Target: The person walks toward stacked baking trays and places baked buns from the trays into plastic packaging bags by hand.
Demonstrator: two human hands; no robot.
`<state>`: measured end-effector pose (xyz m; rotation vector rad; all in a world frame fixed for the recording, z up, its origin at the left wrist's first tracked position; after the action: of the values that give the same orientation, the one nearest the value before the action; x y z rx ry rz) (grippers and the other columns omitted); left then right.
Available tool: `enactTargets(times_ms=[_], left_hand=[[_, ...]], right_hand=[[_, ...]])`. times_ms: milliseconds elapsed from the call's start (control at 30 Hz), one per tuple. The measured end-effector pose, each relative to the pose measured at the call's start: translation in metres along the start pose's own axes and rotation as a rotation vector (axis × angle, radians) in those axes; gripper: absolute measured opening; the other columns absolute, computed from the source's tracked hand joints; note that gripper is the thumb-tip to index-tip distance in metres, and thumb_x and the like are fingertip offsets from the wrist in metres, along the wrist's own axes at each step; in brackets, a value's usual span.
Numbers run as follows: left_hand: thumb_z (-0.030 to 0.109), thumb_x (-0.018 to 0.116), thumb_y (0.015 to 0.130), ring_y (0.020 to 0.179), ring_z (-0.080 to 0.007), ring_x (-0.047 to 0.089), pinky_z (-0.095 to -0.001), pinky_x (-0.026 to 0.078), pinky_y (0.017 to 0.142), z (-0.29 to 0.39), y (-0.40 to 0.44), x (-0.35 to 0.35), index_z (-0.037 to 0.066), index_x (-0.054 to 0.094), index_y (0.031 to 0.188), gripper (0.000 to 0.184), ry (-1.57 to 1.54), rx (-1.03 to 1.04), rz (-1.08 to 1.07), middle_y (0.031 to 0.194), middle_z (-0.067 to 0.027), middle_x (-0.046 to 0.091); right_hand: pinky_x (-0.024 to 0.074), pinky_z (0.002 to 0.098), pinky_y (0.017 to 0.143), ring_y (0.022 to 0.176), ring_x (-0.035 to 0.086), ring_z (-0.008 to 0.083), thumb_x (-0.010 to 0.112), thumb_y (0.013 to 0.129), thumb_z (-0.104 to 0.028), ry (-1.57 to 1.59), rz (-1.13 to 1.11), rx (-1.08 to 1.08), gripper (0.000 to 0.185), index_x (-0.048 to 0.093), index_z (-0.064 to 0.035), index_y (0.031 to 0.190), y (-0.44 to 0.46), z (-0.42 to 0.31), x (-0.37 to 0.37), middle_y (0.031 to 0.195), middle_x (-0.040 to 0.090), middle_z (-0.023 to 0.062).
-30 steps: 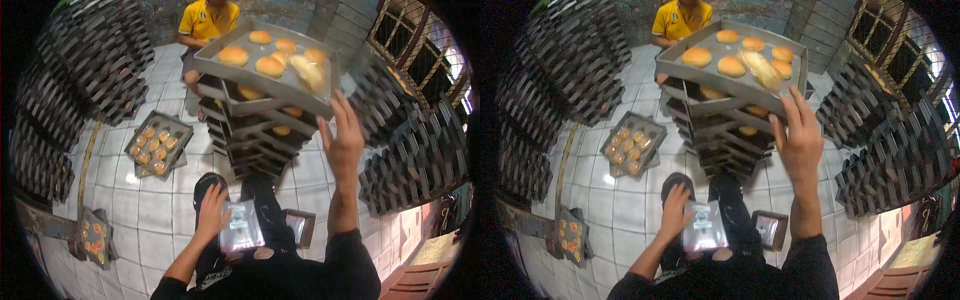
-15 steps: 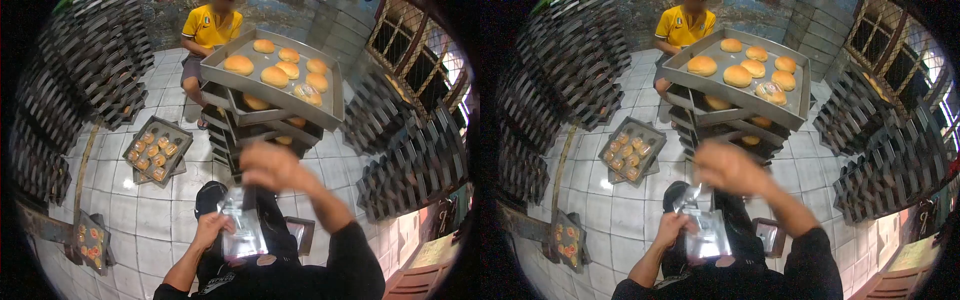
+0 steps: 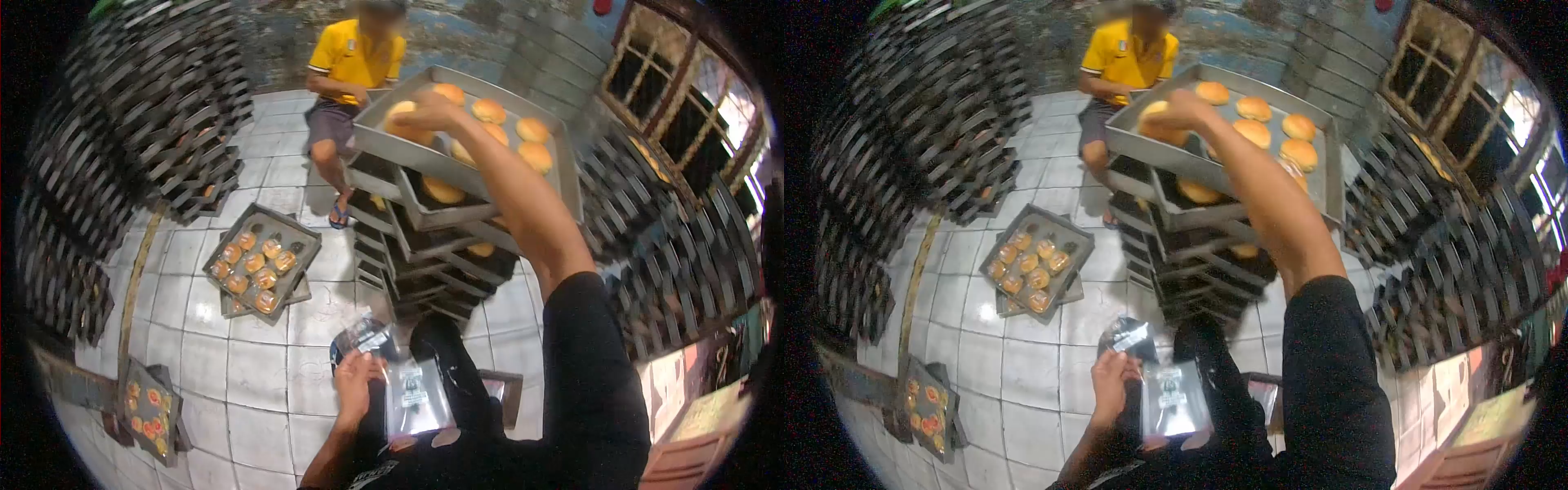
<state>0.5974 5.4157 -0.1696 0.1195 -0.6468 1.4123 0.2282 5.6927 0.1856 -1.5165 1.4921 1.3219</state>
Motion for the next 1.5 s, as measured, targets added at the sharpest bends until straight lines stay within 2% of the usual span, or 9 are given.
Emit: enactTargets(times_ms=[267, 333, 500, 567, 633, 1000, 1300, 1433, 1500], left_hand=[[0.023, 0.055, 0.106, 0.092, -0.0247, 0.071, -0.0376, 0.059, 0.074, 0.028, 0.021, -0.009, 0.004, 0.06, 0.109, 0.02, -0.384, -0.043, 0.136, 0.108, -0.0161, 0.072], [0.024, 0.058, 0.105, 0.094, -0.0216, 0.069, -0.0378, 0.058, 0.078, 0.02, 0.049, -0.032, 0.006, 0.061, 0.11, 0.019, -0.548, -0.107, 0.2, 0.106, -0.0123, 0.071], [0.04, 0.059, 0.103, 0.108, -0.0273, 0.065, -0.0434, 0.056, 0.093, 0.008, 0.077, -0.005, 0.004, 0.058, 0.118, 0.038, -0.559, -0.266, -0.115, 0.122, -0.0138, 0.065], [0.045, 0.054, 0.104, 0.11, -0.0312, 0.065, -0.0465, 0.054, 0.095, 0.039, 0.048, 0.048, 0.004, 0.058, 0.119, 0.045, -0.542, -0.259, -0.058, 0.122, -0.0137, 0.066], [0.045, 0.048, 0.105, 0.114, -0.0324, 0.064, -0.0478, 0.053, 0.098, 0.047, 0.032, 0.072, 0.002, 0.058, 0.122, 0.047, -0.371, -0.2, -0.085, 0.123, -0.0152, 0.066], [0.031, 0.046, 0.108, 0.125, -0.0251, 0.058, -0.0401, 0.042, 0.113, 0.012, -0.003, 0.065, 0.001, 0.052, 0.14, 0.043, -0.328, -0.002, -0.042, 0.134, -0.0115, 0.062], [0.043, 0.055, 0.103, 0.125, -0.026, 0.057, -0.043, 0.045, 0.108, 0.032, 0.027, 0.081, 0.01, 0.053, 0.135, 0.046, -0.509, 0.174, 0.035, 0.132, -0.0081, 0.06], [0.061, 0.03, 0.106, 0.126, -0.037, 0.055, -0.0524, 0.046, 0.108, 0.042, 0.032, 0.07, 0.005, 0.049, 0.141, 0.069, -0.646, 0.008, 0.084, 0.139, -0.0182, 0.056], [0.063, 0.025, 0.106, 0.126, -0.0379, 0.055, -0.0547, 0.046, 0.108, 0.041, 0.034, 0.067, 0.005, 0.048, 0.142, 0.073, -0.7, -0.079, 0.172, 0.141, -0.0191, 0.055]], right_hand=[[0.0568, 0.0348, 0.087, 0.101, 0.069, 0.0194, 0.085, 0.082, -0.029, 0.834, 0.462, -0.043, 0.06, 0.055, 0.0021, 0.123, -0.169, -0.094, -0.074, 0.111, 0.068, 0.0146], [0.0554, 0.0348, 0.089, 0.104, 0.067, 0.0182, 0.084, 0.083, -0.029, 1.163, 0.292, 0.031, 0.056, 0.057, 0.0, 0.123, -0.235, -0.128, -0.032, 0.112, 0.068, 0.011], [0.0457, 0.0418, 0.106, 0.12, 0.06, 0.0289, 0.079, 0.084, -0.01, 0.592, 0.191, -0.527, 0.047, 0.059, -0.0034, 0.126, -0.38, -0.205, 0.107, 0.124, 0.06, 0.0144], [0.0466, 0.0426, 0.105, 0.117, 0.06, 0.0357, 0.078, 0.08, -0.002, 0.919, -0.04, 0.017, 0.042, 0.061, -0.0025, 0.118, -0.377, -0.138, 0.164, 0.124, 0.06, 0.0162], [0.0488, 0.0446, 0.101, 0.115, 0.063, 0.0361, 0.077, 0.075, -0.002, 0.325, 0.422, -0.286, 0.049, 0.064, -0.0036, 0.122, -0.397, -0.132, 0.134, 0.12, 0.063, 0.0167], [0.0218, 0.0592, 0.122, 0.138, 0.049, 0.0357, 0.062, 0.086, -0.001, 0.154, 0.272, -0.294, 0.061, 0.049, -0.0029, 0.146, -0.415, -0.169, 0.193, 0.139, 0.06, 0.0207], [0.0245, 0.06, 0.121, 0.128, 0.057, 0.0309, 0.063, 0.088, -0.009, 0.148, 0.106, -0.32, 0.054, 0.053, -0.0082, 0.141, -0.366, -0.152, 0.195, 0.129, 0.063, 0.0136], [0.0416, 0.0539, 0.107, 0.107, 0.064, 0.0353, 0.07, 0.091, -0.012, 0.453, 0.132, -0.445, 0.03, 0.063, -0.0051, 0.12, -0.382, -0.181, 0.133, 0.101, 0.064, 0.0186], [0.0501, 0.0489, 0.091, 0.099, 0.065, 0.0353, 0.071, 0.09, -0.01, 0.728, -0.195, -0.221, 0.018, 0.062, -0.0026, 0.103, -0.39, -0.174, 0.17, 0.097, 0.063, 0.0187]])
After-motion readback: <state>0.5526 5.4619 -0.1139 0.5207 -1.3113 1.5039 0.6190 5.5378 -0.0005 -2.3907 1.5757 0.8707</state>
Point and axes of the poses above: each hand's wrist, its own y-axis towards the middle knuckle, its own x-axis out of the palm, z = x × y, the point moved 10 cm from there along y, towards the middle knuckle
